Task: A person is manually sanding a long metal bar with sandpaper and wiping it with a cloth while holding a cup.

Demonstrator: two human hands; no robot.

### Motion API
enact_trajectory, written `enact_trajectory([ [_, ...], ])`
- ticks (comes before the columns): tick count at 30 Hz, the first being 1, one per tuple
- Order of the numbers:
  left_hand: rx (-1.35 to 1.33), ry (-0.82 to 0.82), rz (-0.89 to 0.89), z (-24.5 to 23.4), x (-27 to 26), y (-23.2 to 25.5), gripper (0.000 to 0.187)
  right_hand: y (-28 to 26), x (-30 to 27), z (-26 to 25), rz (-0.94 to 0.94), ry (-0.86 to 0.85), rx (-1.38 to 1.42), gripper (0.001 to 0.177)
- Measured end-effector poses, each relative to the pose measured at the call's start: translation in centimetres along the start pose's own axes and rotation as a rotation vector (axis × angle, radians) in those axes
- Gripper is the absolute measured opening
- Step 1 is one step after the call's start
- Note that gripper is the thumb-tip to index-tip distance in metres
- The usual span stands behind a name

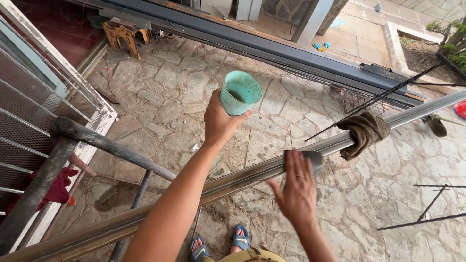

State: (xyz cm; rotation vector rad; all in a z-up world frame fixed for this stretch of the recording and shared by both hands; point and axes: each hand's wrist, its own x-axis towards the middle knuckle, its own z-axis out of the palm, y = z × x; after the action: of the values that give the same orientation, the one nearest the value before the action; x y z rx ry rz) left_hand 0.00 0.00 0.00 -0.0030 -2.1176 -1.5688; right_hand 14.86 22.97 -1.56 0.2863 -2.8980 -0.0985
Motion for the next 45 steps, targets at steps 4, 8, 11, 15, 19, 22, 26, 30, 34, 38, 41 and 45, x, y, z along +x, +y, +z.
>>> enact_trajectory([
  [4, -0.013, -0.017, -0.004, 0.0, -0.2, -0.1, 0.078, -5.2, -1.8, -1.8, -0.359, 0.045, 0.258, 0.101],
  [8, 0.010, -0.013, -0.035, -0.1, -0.1, 0.0, 0.079, 0.1, 0.9, 0.0, 0.087, -0.038, 0.126, 0.093],
  [11, -0.006, -0.012, -0.008, -0.3, -0.2, -0.1, 0.078, -4.6, -0.7, 1.0, -0.098, 0.125, -0.165, 0.127],
  [15, -0.022, 0.003, -0.034, -0.6, 0.3, -0.3, 0.078, -11.2, -1.5, -5.8, -0.590, 0.016, 0.560, 0.101],
  [19, -0.052, 0.022, -0.055, -1.2, 0.6, 0.0, 0.079, -11.7, -1.0, -5.5, -0.593, 0.045, 0.557, 0.099],
  [22, 0.020, 0.066, -0.089, -1.4, 0.6, -0.2, 0.079, -12.0, -1.0, -5.6, -0.565, 0.064, 0.570, 0.097],
  [26, 0.038, 0.059, -0.095, -1.7, 0.6, 0.1, 0.074, -11.5, -1.0, -6.6, -0.575, 0.037, 0.699, 0.093],
  [30, 0.071, 0.084, -0.091, -2.1, 0.9, -0.3, 0.078, -11.0, -1.0, -6.9, -0.600, 0.048, 0.673, 0.085],
  [34, 0.067, 0.104, -0.047, -2.6, 1.1, -0.3, 0.079, -10.1, -0.9, -6.4, -0.639, 0.069, 0.668, 0.084],
  [38, 0.078, 0.129, -0.094, -2.7, 1.4, -0.6, 0.079, -5.3, 0.7, -5.1, -0.591, 0.150, 0.635, 0.081],
  [41, 0.079, 0.124, -0.156, -3.2, 1.3, 0.6, 0.082, 3.1, 4.5, -4.9, -0.435, 0.307, 0.598, 0.070],
  [45, 0.083, 0.108, -0.136, -3.4, 1.6, -0.4, 0.077, 20.7, 10.4, -3.1, -0.105, 0.207, 0.208, 0.057],
])
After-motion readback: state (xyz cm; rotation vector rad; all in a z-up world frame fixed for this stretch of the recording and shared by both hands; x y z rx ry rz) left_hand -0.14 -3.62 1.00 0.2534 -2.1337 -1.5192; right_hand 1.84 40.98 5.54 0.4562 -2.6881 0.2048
